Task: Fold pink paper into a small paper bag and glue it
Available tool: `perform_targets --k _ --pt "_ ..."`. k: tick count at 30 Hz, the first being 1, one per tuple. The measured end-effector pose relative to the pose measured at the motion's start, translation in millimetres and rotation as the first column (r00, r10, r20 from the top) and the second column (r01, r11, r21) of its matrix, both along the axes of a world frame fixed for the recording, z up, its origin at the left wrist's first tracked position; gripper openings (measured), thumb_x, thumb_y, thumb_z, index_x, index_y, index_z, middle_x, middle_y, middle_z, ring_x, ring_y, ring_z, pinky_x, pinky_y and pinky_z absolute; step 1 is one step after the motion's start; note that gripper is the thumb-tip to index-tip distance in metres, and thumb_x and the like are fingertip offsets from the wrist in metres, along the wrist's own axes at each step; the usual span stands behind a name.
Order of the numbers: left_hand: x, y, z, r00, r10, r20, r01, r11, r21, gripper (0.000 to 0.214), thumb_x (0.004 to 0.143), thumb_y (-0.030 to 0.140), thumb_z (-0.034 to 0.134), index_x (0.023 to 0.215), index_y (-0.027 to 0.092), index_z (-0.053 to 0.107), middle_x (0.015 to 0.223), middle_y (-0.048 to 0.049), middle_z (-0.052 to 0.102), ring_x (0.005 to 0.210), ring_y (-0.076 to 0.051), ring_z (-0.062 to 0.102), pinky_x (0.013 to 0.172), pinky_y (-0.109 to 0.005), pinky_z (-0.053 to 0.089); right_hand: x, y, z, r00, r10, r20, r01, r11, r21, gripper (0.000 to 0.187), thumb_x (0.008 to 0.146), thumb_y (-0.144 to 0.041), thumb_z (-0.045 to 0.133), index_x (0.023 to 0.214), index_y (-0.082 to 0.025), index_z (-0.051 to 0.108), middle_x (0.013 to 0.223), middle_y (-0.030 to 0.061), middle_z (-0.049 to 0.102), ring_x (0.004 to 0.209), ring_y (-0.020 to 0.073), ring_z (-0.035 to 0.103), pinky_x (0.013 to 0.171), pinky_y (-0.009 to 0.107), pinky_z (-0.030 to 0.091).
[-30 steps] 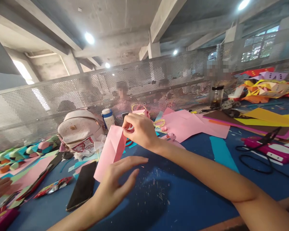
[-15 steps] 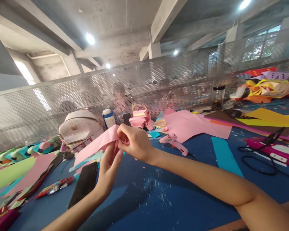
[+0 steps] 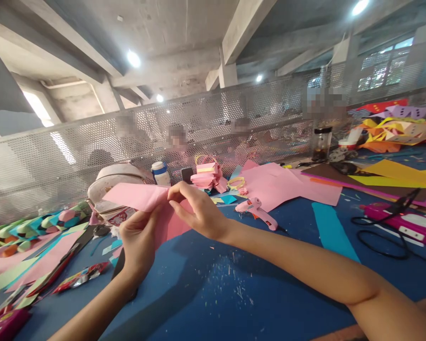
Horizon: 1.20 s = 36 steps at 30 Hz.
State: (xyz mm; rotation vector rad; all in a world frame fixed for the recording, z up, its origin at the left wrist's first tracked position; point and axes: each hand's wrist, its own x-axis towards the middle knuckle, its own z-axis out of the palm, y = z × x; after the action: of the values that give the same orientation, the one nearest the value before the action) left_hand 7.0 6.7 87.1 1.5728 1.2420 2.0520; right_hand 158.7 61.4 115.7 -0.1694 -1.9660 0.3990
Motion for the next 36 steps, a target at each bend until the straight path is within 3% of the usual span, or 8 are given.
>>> perform_targets --k 4,7,11,20,26,32,36 --pt "1 1 -0.3 0.998 -0.035 -0.055 0.037 0.999 0.031 0.022 0.084 0.031 0.070 0.104 0.026 0.076 0.103 0.0012 0.077 0.098 -0.023 0.072 0.089 -0.035 0.059 2 8 4.7 0.996 0.041 -0.078 -0.052 0.987 -0.149 0.017 0.092 -0.026 0.062 0.103 -0.022 0.050 0.091 0.0003 0.057 0.081 0.0128 0.058 0.076 0.028 0.052" --pt "4 2 -0.7 0.995 -0.080 -0.061 0.082 0.996 0.038 0.024 0.084 0.030 0.071 0.107 0.024 0.075 0.106 -0.0004 0.076 0.103 -0.023 0.071 0.092 -0.034 0.057 4 11 7.5 0.996 0.051 -0.067 -0.063 0.980 -0.189 0.016 0.090 -0.027 0.065 0.098 -0.021 0.053 0.087 -0.0008 0.057 0.077 0.0116 0.057 0.074 0.027 0.052" --pt "1 5 -2.1 0.988 -0.028 -0.155 0.039 0.997 0.069 0.023 0.082 0.027 0.073 0.105 0.025 0.076 0.105 -0.0002 0.076 0.100 -0.023 0.072 0.090 -0.033 0.058 4 12 6.0 0.997 0.071 -0.028 -0.075 0.973 -0.217 0.014 0.088 -0.025 0.068 0.094 -0.020 0.057 0.088 -0.0002 0.061 0.078 0.0117 0.061 0.075 0.027 0.052" --pt "-17 11 12.7 0.851 0.047 -0.523 0.067 0.979 0.195 0.021 0.087 0.022 0.066 0.104 0.028 0.077 0.101 -0.0008 0.077 0.094 -0.022 0.074 0.086 -0.033 0.058 17 16 22.2 0.988 0.002 0.157 0.029 0.981 -0.193 0.010 0.081 -0.025 0.075 0.085 -0.018 0.068 0.083 0.0006 0.068 0.072 0.0121 0.061 0.066 0.026 0.049" --pt "-21 12 14.6 0.811 0.056 -0.582 0.085 0.973 0.212 0.023 0.088 0.019 0.062 0.104 0.028 0.077 0.098 -0.0008 0.078 0.090 -0.022 0.075 0.079 -0.031 0.060 26 18 31.2 0.979 -0.005 0.202 0.040 0.985 -0.169 0.003 0.078 -0.019 0.076 0.080 -0.019 0.073 0.079 -0.0001 0.072 0.071 0.0122 0.062 0.064 0.026 0.047" --pt "-21 10 16.2 0.772 0.066 -0.632 0.117 0.963 0.244 0.020 0.089 0.022 0.063 0.102 0.027 0.077 0.099 -0.0023 0.078 0.092 -0.022 0.074 0.081 -0.032 0.059 26 18 30.7 0.973 0.020 0.231 0.021 0.985 -0.174 0.002 0.079 -0.020 0.076 0.080 -0.019 0.074 0.078 -0.0003 0.072 0.074 0.0129 0.064 0.067 0.026 0.048" --pt "-31 17 20.0 0.704 0.065 -0.707 0.140 0.964 0.228 0.023 0.093 0.022 0.057 0.106 0.027 0.076 0.096 -0.0030 0.078 0.085 -0.020 0.075 0.078 -0.031 0.059 25 22 27.8 0.959 -0.044 0.280 0.082 0.989 -0.124 0.006 0.081 -0.024 0.075 0.084 -0.020 0.073 0.081 -0.0005 0.072 0.072 0.0123 0.062 0.062 0.026 0.046"
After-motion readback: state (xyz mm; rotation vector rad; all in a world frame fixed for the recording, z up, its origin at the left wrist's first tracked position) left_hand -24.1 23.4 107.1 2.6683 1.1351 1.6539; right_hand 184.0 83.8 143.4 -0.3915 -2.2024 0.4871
